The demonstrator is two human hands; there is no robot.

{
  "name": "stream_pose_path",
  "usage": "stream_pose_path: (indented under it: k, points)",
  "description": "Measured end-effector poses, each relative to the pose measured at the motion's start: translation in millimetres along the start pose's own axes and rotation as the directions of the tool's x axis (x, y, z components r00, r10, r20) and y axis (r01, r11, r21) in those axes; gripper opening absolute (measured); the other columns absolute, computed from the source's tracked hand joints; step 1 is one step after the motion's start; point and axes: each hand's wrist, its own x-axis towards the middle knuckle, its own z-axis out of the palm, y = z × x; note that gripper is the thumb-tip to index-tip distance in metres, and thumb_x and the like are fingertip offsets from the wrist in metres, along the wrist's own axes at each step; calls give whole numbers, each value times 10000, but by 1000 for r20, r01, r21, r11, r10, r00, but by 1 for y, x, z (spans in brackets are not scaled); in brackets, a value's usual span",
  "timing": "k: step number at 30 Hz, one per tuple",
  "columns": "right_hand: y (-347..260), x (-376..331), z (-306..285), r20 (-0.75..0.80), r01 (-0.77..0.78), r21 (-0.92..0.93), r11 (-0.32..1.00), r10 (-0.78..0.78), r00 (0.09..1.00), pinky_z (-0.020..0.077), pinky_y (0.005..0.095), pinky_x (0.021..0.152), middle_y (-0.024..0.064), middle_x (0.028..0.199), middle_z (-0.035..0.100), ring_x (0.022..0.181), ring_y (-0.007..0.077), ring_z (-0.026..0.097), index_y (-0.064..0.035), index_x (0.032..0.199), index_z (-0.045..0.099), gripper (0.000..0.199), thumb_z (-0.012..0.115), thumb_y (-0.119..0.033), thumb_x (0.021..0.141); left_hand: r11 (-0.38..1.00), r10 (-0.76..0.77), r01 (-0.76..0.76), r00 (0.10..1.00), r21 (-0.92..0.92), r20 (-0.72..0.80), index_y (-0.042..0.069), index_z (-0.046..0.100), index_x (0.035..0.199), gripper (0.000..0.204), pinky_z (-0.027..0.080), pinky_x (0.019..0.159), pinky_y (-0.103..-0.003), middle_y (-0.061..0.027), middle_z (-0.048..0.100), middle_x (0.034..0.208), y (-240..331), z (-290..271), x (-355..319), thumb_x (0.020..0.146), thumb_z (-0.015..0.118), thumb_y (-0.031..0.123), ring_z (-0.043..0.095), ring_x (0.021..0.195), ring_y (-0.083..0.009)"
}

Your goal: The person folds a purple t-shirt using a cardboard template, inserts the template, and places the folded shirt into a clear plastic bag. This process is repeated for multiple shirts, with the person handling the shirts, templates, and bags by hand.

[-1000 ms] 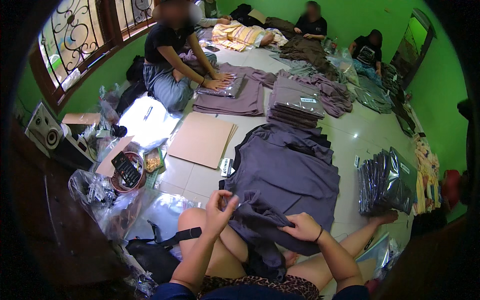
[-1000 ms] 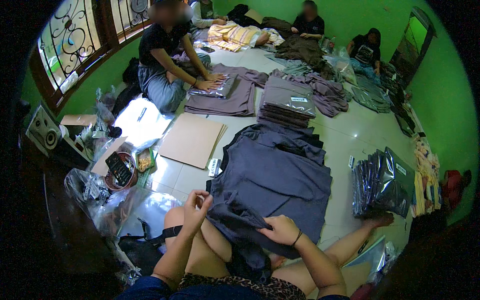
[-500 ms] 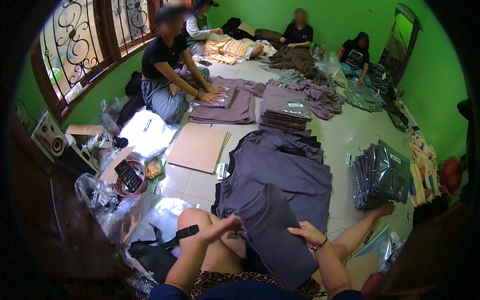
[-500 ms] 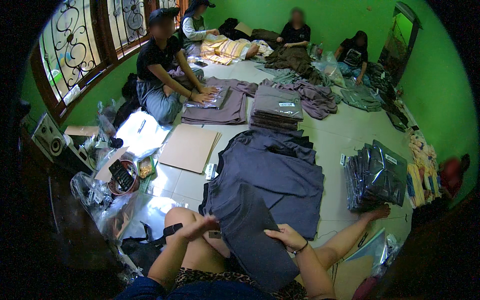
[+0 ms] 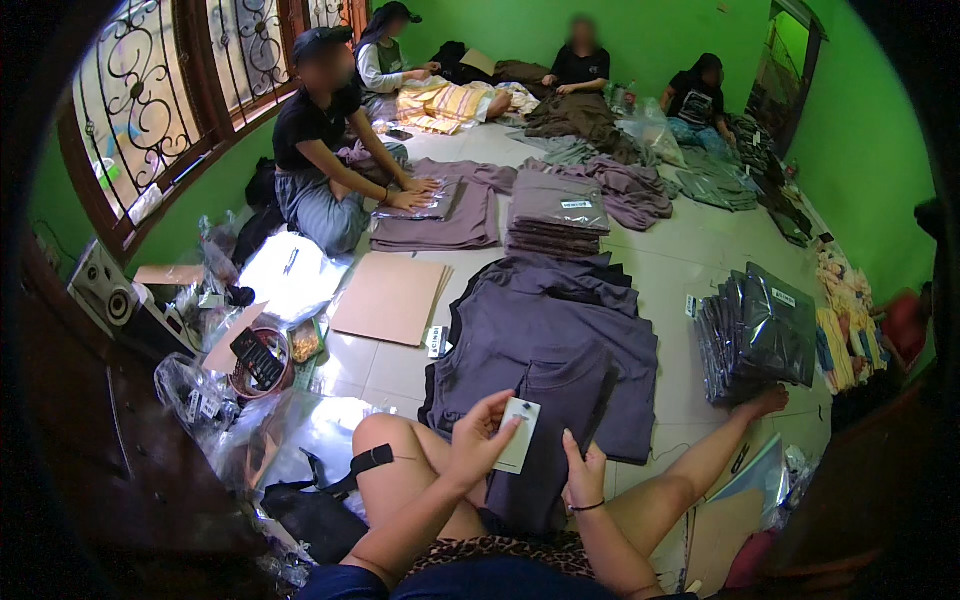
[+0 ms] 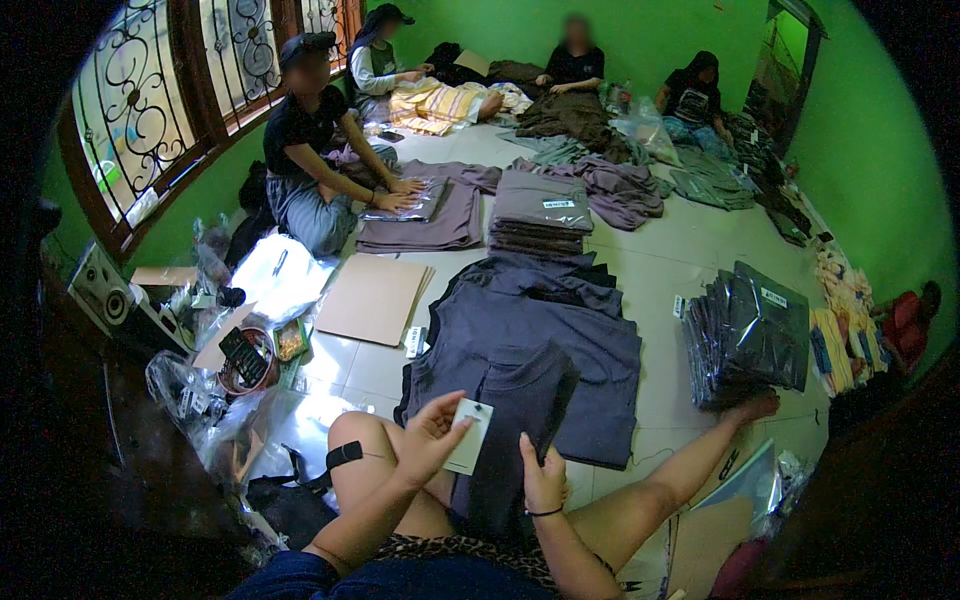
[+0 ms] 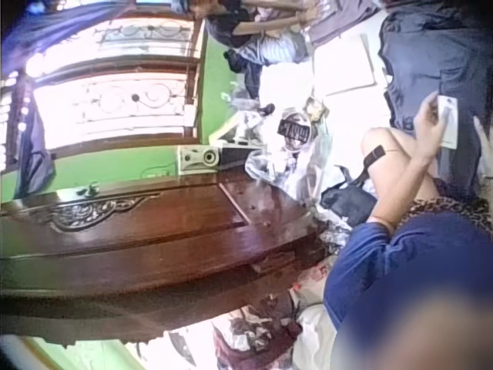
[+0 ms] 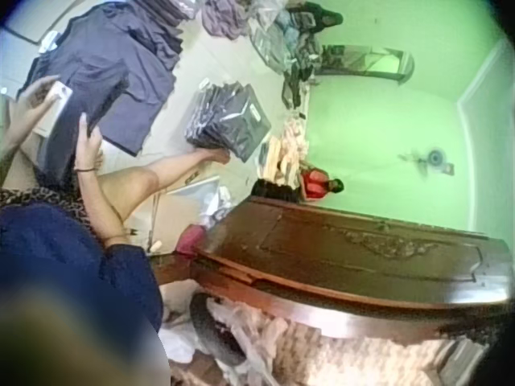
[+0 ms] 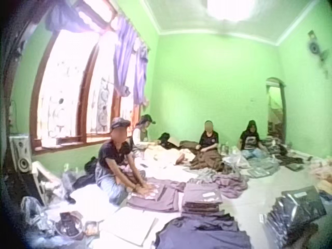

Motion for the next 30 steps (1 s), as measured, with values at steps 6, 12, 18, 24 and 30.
stream_pose_path:
  k: [6, 12, 18, 24, 30]
  points:
    - [4, -6, -2, -118, 26, -258, 966, -58, 991, 412, 259, 731, 32, 851, 644, 780, 136, 570, -53, 947, 627, 382, 556, -405, 818, 767, 380, -434, 901, 473, 211, 29, 507, 1166, 437, 453, 771, -277, -139, 563, 1036, 11, 21, -21, 741, 605, 15, 568, 893, -228]
    - [-7, -11, 0, 4, -93, 123, 988, 93, 996, 462, 259, 705, 56, 908, 613, 786, 134, 581, -12, 992, 568, 267, 524, -241, 863, 507, 324, -439, 895, 741, 308, 39, 469, 1193, 553, 370, 913, -342, -152, 446, 1194, 4, 7, -22, 717, 702, 198, 451, 1097, -268]
    - [-18, -4, -3, 397, -371, 402, 837, 206, 895, 475, 297, 756, 91, 1045, 550, 937, 154, 551, -11, 1068, 494, 251, 479, -161, 868, 781, -557, 620, 746, -76, 365, -2, 419, 1176, 611, 460, 788, -280, -105, 552, 1037, -8, -29, -6, 741, 675, 342, 556, 916, -164]
    - [-26, 4, 11, 493, 593, -463, 658, -365, 790, 325, 411, 948, 172, 1076, 469, 1092, 301, 427, 24, 1129, 388, 463, 587, -6, 712, 569, -719, 818, 542, -78, 435, -24, 424, 1181, 611, 481, 760, -249, -102, 571, 1039, 5, -64, -13, 768, 638, 372, 581, 883, -134]
    - [-39, -7, 26, 985, 944, -170, 283, 43, 165, 300, 447, 974, 83, 1261, 443, 1155, 238, 443, -118, 1244, 326, 705, 650, -16, 626, 586, -629, 806, 382, 89, 677, -76, 367, 1214, 732, 474, 773, -312, -188, 536, 1073, -13, -103, -42, 819, 471, 531, 557, 937, -240]
